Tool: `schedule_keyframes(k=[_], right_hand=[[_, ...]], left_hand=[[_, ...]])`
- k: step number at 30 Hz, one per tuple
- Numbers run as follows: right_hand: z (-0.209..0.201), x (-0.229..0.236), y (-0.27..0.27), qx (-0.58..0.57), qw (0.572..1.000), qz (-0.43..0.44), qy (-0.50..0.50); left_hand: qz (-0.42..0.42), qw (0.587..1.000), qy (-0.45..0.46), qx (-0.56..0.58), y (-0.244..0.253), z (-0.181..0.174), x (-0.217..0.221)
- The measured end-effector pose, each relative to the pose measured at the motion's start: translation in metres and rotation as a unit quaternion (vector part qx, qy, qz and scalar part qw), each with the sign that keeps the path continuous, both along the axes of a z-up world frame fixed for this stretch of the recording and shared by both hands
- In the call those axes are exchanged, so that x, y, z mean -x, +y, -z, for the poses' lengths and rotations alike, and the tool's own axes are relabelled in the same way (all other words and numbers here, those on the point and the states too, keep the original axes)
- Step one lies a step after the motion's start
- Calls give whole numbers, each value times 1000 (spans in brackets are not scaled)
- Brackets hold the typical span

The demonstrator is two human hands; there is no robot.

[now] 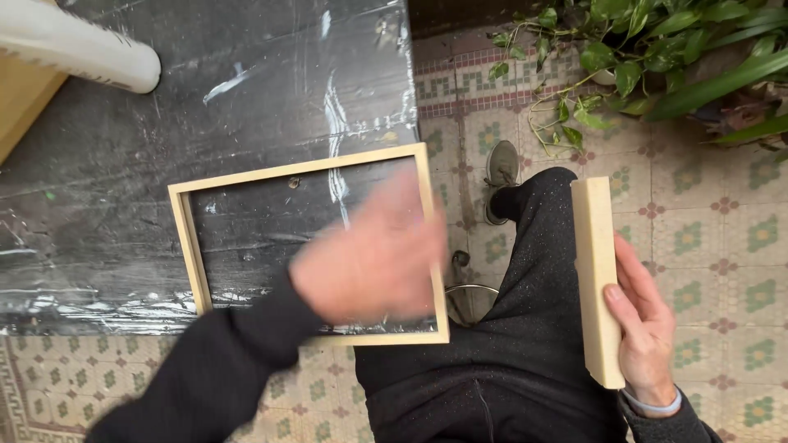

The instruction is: The recorder is sanding the edges and inner corners of assembled wooden frames on a workbench.

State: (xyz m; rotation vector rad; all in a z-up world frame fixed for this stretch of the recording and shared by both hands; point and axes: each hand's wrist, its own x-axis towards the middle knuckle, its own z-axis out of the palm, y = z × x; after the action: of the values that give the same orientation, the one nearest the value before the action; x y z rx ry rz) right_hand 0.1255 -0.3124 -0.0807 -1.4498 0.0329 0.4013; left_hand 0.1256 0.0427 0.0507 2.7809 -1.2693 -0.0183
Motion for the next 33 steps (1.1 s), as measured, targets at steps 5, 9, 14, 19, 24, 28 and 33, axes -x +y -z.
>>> schedule_keyframes(k=[5,9,14,19,24,28,33], right_hand=[[-15,6,0,-27,1000,-7,13],[-16,10,-4,-64,998,-3,12],[-12,11,2,-83,997,-6,-6],[-14,16,8,-120,992,5,36],[-9,24,10,-132,991,-12,29],[-13,23,10,-142,989,-9,45],[-23,19,17,-152,988,-4,12]], left_hand=[[-242,947,-209,-21,61,-21,-79],[-252,962,-107,16,73,-33,-34],[-352,936,6,-25,103,-23,22],[-356,934,-1,-29,109,-19,30],[-349,935,-39,-56,120,-4,34],[-344,938,30,-28,115,-11,47],[-457,884,49,87,70,-38,81]])
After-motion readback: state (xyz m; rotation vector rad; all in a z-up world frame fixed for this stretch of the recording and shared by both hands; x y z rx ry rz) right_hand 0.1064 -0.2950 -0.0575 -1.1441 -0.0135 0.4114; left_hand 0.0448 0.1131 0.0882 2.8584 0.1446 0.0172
